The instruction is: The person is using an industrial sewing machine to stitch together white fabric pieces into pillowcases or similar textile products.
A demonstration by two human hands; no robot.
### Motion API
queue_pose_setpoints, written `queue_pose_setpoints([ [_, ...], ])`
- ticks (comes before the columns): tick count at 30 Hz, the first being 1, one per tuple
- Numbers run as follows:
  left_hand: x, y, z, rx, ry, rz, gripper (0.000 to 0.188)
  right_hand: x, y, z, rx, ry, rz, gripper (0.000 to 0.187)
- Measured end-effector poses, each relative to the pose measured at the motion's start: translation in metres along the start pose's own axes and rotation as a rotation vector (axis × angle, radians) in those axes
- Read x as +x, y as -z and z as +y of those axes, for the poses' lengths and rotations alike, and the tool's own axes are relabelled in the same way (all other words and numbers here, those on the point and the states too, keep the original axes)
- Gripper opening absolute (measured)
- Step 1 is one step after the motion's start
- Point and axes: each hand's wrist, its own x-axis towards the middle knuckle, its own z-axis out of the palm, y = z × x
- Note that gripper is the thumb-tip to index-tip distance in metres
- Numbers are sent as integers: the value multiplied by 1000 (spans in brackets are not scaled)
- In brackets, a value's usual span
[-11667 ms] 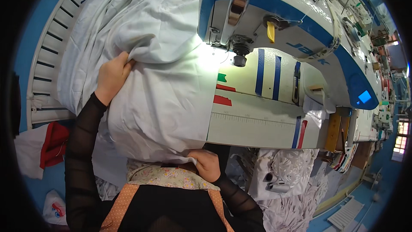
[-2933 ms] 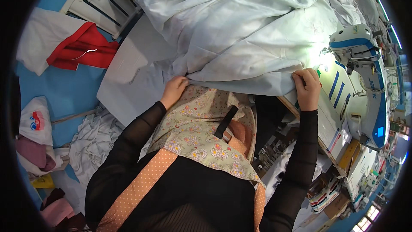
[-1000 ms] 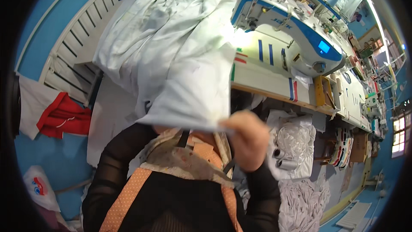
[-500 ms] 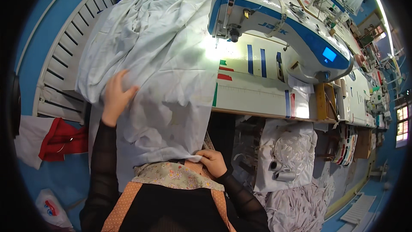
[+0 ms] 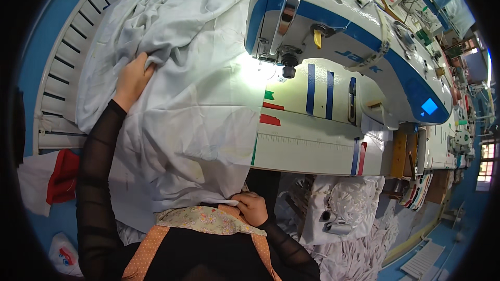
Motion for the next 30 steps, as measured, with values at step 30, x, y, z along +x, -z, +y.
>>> queue_pose_setpoints([
  [30,-32,15,32,-132,-120,-100,29,48,44,-61,-334,549,250,32],
])
